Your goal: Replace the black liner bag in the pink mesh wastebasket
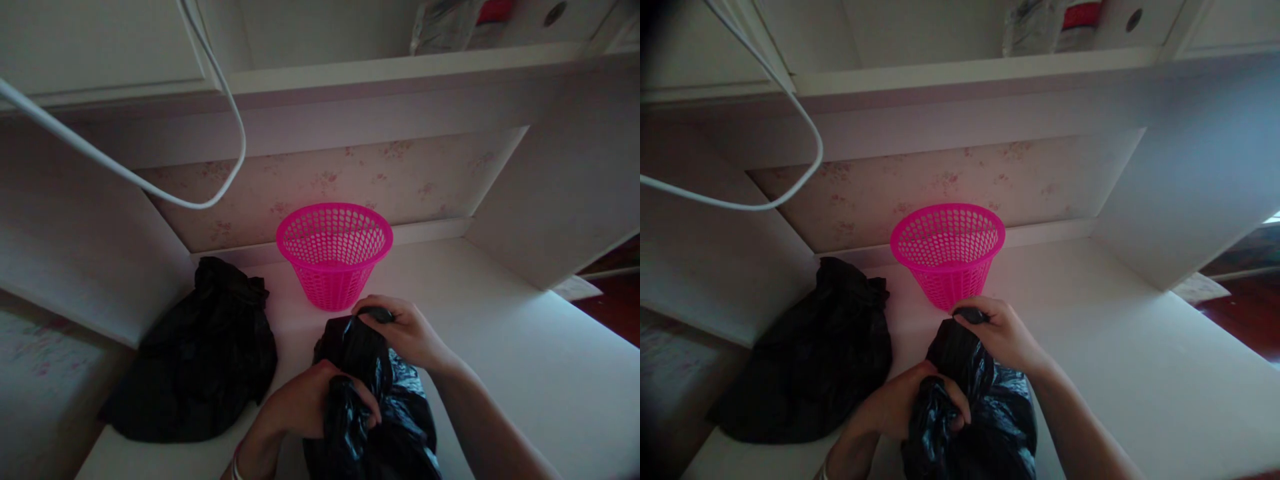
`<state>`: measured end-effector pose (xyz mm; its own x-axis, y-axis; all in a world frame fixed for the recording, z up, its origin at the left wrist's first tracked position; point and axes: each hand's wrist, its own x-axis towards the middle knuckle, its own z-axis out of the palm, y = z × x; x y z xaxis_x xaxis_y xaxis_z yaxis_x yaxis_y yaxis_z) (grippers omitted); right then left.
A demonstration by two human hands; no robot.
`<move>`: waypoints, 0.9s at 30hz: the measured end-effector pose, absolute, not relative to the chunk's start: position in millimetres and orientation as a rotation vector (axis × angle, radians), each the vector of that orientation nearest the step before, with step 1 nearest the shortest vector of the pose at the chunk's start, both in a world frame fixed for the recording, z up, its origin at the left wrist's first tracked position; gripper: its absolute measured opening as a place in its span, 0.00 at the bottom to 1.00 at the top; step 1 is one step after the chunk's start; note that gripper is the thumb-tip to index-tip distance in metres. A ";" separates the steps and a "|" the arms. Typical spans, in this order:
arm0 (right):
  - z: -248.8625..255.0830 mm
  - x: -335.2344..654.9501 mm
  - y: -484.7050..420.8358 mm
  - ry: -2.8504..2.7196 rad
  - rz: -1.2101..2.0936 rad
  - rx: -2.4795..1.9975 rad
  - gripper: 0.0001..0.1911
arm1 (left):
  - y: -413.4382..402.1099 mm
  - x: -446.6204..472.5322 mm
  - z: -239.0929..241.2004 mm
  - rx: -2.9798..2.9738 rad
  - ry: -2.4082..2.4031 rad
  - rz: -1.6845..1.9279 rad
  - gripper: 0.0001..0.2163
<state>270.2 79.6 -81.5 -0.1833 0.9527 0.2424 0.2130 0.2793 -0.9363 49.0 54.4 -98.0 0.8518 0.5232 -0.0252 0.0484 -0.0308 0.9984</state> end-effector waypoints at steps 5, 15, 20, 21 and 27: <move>-84.6 272.6 70.6 -1.159 1.013 -1.122 0.17 | 56.6 50.1 -114.9 1.414 0.562 0.676 0.07; -70.0 268.3 12.1 -1.590 1.094 -0.904 0.18 | 60.9 58.0 -149.1 1.265 0.871 1.110 0.15; -79.4 250.9 17.0 -1.847 0.886 -1.006 0.05 | 56.8 55.8 -141.5 1.279 0.845 1.076 0.19; -83.4 249.0 19.2 -1.858 0.798 -1.034 0.02 | 54.9 56.0 -139.8 1.295 0.844 1.061 0.18; -95.3 257.8 30.0 -2.005 0.569 -1.057 0.35 | 45.9 55.8 -124.9 1.475 0.759 1.021 0.02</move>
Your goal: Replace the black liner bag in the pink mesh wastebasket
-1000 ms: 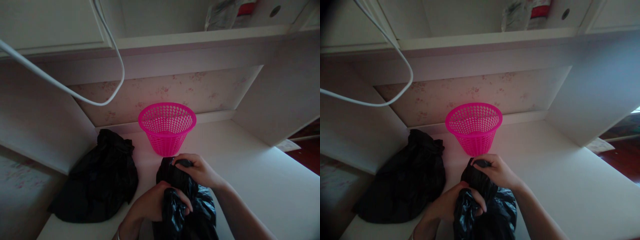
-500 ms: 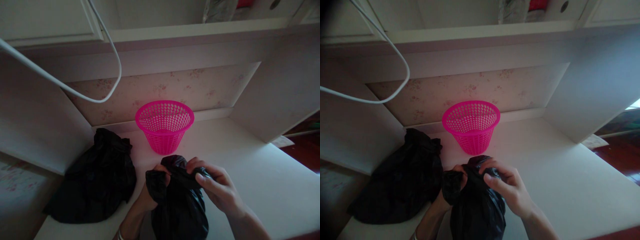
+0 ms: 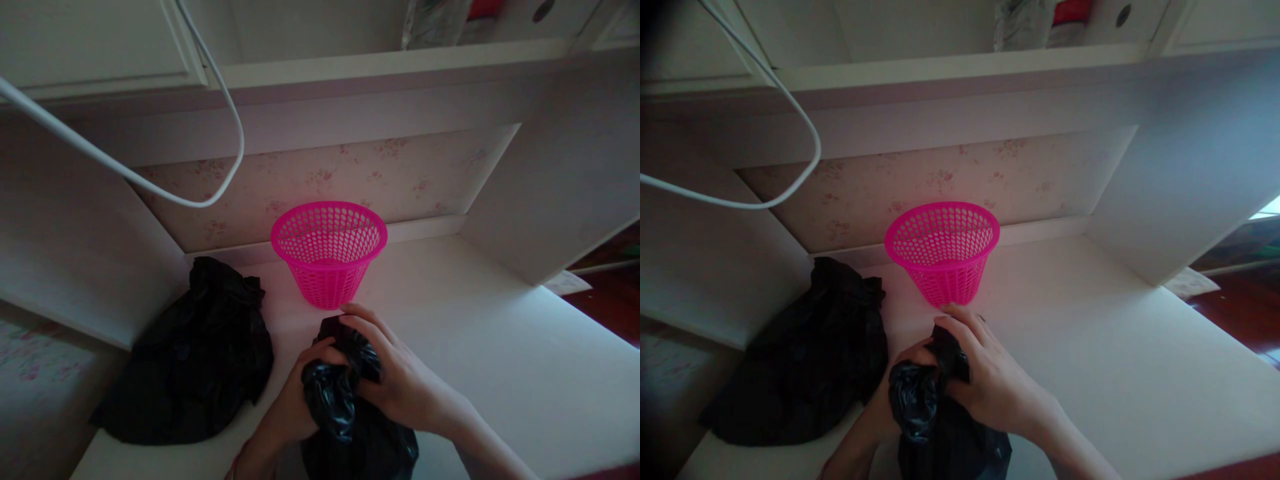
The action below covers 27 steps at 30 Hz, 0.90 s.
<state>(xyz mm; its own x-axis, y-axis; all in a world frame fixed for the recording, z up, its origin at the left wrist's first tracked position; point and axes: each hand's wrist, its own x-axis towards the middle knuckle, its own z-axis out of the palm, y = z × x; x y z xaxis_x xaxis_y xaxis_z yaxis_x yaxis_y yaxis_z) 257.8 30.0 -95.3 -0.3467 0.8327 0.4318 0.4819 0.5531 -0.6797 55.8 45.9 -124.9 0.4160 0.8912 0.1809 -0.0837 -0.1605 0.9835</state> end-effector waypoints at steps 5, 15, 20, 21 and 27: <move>-99.8 261.0 33.9 -2.101 0.503 -1.047 0.27 | 42.3 55.6 -116.2 1.736 0.725 0.923 0.06; -131.1 253.8 34.1 -1.996 0.124 -1.305 0.30 | 25.5 66.4 -122.2 1.858 0.830 0.939 0.14; -132.8 257.2 32.5 -1.969 0.093 -1.156 0.31 | 25.6 70.9 -122.8 1.944 0.934 0.948 0.16; -133.4 257.4 31.8 -1.950 0.078 -1.135 0.26 | 24.5 72.6 -122.7 1.960 0.956 0.946 0.15; -134.5 257.9 28.0 -1.881 0.040 -1.061 0.23 | 17.2 78.5 -123.0 2.007 0.997 1.144 0.06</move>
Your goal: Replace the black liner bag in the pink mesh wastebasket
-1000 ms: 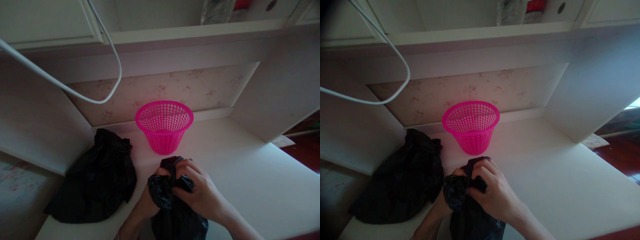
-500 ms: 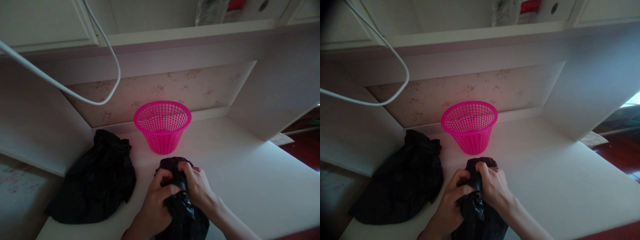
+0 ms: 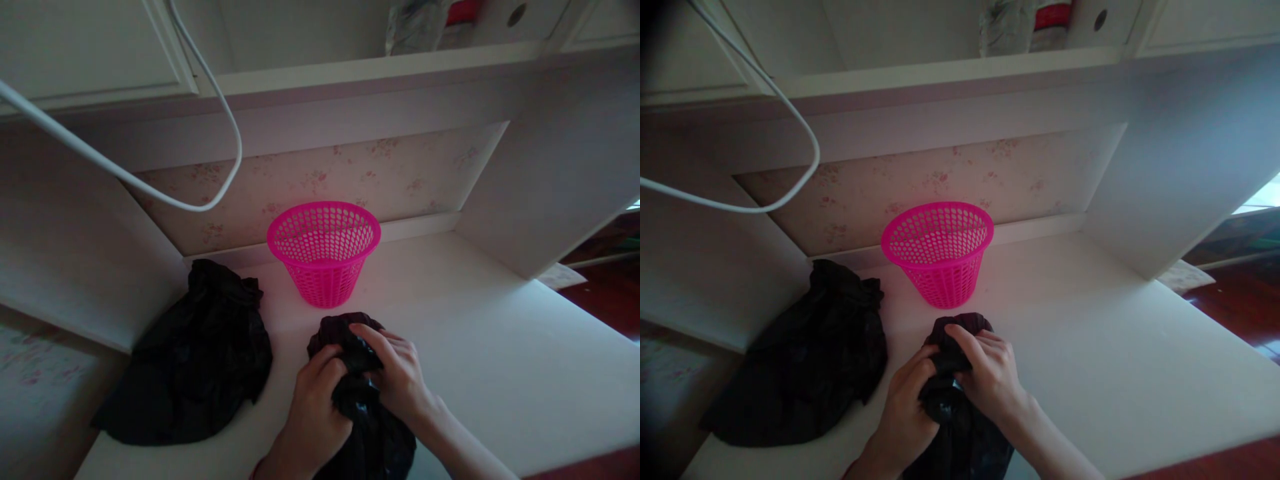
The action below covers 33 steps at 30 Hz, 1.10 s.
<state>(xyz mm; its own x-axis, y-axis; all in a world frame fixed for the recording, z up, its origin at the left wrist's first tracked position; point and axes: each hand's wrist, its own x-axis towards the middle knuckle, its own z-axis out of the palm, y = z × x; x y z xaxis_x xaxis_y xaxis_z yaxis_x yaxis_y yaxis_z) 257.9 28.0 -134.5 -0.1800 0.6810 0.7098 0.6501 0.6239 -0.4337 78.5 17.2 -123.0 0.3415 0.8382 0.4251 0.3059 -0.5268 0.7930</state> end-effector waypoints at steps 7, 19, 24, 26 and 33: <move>-126.1 265.1 13.6 -1.623 0.739 -1.101 0.33 | 18.0 72.1 -124.0 2.159 1.003 1.468 0.09; -102.4 260.2 27.2 -1.370 1.408 -1.138 0.22 | 18.0 68.8 -127.6 2.452 0.774 1.306 0.07; -105.0 257.3 31.0 -1.052 1.392 -1.195 0.25 | 19.9 56.7 -129.0 2.672 1.001 1.237 0.16; -103.1 258.8 31.8 -0.960 1.388 -1.203 0.26 | 22.3 51.2 -125.0 2.782 0.961 1.305 0.20; -109.0 274.8 55.7 -1.028 1.108 -1.353 0.28 | 15.1 53.2 -114.0 2.926 0.760 1.346 0.17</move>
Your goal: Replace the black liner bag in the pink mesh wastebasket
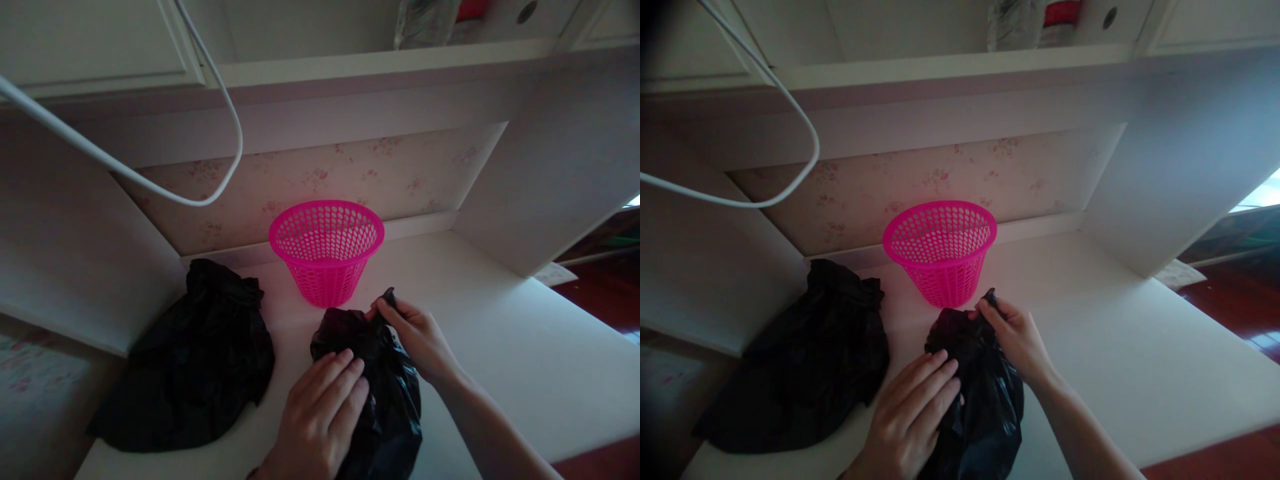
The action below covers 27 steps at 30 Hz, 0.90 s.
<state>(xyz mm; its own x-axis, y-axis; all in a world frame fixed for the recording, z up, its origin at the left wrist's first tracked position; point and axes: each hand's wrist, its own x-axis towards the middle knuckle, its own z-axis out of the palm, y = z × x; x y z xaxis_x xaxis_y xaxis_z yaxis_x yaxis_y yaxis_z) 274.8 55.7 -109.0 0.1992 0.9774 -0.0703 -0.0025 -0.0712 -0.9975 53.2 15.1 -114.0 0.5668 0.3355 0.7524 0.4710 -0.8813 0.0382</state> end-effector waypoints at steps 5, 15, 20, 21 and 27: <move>-137.5 302.2 99.0 -1.027 0.991 -1.464 0.32 | -3.6 61.8 -141.7 -2.627 -0.545 -1.280 0.17; -162.4 315.1 122.2 -1.090 0.831 -1.540 0.32 | -9.3 52.6 -166.9 -2.844 -0.492 -1.380 0.16; -117.8 299.0 93.1 -1.286 0.702 -1.430 0.22 | 16.1 42.9 -110.8 -3.234 -0.758 -1.340 0.12; -106.0 294.6 85.5 -1.373 0.677 -1.370 0.19 | 24.0 43.3 -102.6 -3.249 -0.877 -1.398 0.11; -61.3 270.4 56.0 -1.662 0.607 -1.093 0.12 | 73.3 73.3 -100.7 -3.176 -1.041 -1.793 0.14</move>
<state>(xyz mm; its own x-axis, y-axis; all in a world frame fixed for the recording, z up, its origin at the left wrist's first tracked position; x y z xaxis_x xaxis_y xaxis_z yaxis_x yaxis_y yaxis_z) 270.4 56.0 -61.3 -0.0767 0.8792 0.4702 0.3698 0.4630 -0.8055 73.3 73.3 -100.7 0.4638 0.6991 0.5443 0.1258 -0.6601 0.7406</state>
